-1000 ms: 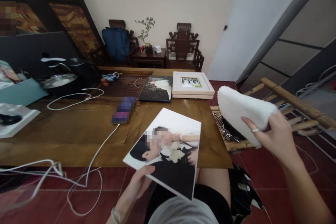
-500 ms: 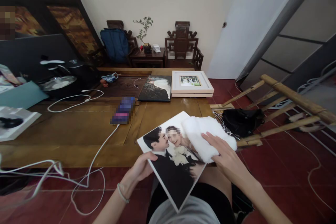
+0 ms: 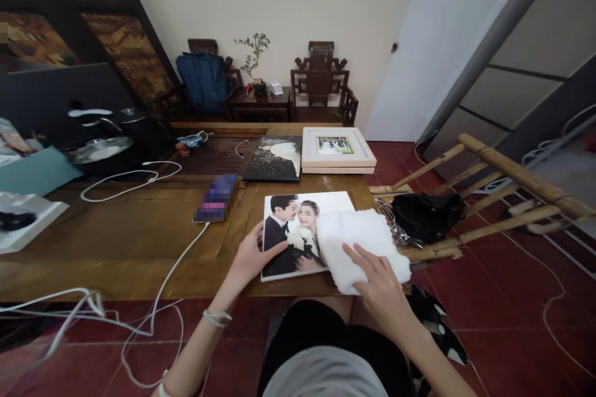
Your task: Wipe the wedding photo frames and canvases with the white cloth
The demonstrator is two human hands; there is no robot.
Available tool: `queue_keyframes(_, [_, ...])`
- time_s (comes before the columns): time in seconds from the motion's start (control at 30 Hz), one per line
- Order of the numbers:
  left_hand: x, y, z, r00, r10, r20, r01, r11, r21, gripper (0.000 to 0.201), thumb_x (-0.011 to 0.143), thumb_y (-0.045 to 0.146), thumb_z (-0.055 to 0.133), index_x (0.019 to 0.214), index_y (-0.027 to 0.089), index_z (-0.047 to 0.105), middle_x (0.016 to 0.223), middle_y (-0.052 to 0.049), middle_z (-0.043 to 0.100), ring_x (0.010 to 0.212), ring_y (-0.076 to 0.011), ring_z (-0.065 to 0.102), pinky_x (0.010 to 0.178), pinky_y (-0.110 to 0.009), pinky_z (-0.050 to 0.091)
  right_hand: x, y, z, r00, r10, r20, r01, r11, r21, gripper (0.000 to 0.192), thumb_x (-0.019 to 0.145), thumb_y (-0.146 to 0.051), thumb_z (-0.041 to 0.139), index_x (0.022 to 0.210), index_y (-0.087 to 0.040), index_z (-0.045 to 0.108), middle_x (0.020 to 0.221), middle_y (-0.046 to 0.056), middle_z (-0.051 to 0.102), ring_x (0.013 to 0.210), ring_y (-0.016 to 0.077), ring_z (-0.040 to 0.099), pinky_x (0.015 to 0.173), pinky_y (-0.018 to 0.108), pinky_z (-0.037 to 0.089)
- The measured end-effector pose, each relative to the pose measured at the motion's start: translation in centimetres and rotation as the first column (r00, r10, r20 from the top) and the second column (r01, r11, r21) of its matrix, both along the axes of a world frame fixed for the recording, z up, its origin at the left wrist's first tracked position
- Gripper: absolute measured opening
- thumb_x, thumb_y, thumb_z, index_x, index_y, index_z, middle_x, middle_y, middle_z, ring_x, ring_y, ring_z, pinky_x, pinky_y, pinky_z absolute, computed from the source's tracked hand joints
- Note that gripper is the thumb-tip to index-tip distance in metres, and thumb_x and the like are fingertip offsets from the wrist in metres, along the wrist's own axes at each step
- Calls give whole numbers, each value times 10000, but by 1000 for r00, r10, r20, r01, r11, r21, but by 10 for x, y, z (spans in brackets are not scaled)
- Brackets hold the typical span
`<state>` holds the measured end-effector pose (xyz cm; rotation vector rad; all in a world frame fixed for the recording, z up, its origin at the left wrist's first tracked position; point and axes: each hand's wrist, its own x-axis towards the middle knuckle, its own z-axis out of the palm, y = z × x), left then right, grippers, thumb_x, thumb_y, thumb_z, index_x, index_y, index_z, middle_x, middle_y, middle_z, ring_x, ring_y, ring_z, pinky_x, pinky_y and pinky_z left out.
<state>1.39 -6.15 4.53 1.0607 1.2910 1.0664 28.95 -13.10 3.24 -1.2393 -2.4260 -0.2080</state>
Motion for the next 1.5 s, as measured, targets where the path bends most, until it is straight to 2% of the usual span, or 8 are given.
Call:
queue_keyframes(0.23, [-5,16,-20,796,127,-591,72,951,302,608,609,427,741,1121,141,584,1134,-155,541,1078,-319,530,918,-470,434,-4,1,-4,999,-36,30,38,998,-55,270,680,68,543,724,-192,603,1477,77,304,1260,336,371,855,488,424])
queue_keyframes(0.37, [-2,11,-25,717,204,-667,170,876,451,509,790,341,603,1259,173,497,1353,-168,375,1257,-315,372,1036,-487,318,-6,-4,1,1000,16,-10,-16,997,-75,301,608,103,466,652,-180,561,1453,68,353,1221,323,404,845,503,435])
queue_keyframes(0.53, [3,11,-23,772,149,-618,299,773,559,344,909,228,415,1229,245,539,1374,-85,432,1281,-234,385,1067,-423,315,-5,-4,14,997,46,-63,-52,995,-85,319,569,88,425,656,-189,558,1338,78,490,1241,302,382,990,631,298])
queue_keyframes(0.7, [-2,16,-29,781,66,-621,367,755,543,370,928,236,388,1282,248,493,1408,-68,419,1325,-204,338,1097,-423,279,5,48,20,997,27,76,-14,987,-162,467,602,66,406,958,-156,610,1349,138,455,1350,315,218,1056,601,213])
queue_keyframes(1.0, [0,13,-35,721,68,-690,402,770,496,532,875,359,518,1372,245,368,1446,-78,365,1357,-222,272,1112,-433,246,4,162,29,971,-60,233,115,967,-227,579,689,14,413,1241,-139,497,1207,181,560,1301,310,331,996,530,312])
queue_keyframes(1.13, [1,14,-35,721,76,-689,395,771,499,515,881,363,506,1366,247,376,1443,-81,370,1357,-229,274,1110,-443,245,5,131,23,974,-19,225,66,977,-201,595,655,55,410,1184,-174,560,1375,139,442,1337,335,253,1020,577,266])
queue_keyframes(1.37, [2,15,-37,733,91,-674,368,780,506,484,882,364,504,1340,238,414,1434,-89,385,1356,-228,282,1105,-447,257,11,8,17,986,109,122,-85,978,-189,493,545,99,397,850,-190,655,1462,67,338,1384,318,99,1068,620,155])
queue_keyframes(1.5, [3,24,-40,736,76,-673,378,778,502,479,878,363,509,1331,229,428,1435,-96,385,1355,-231,287,1107,-458,252,15,-5,20,983,156,91,-135,969,-205,410,534,93,391,736,-177,624,1466,48,336,1386,304,100,1074,609,164])
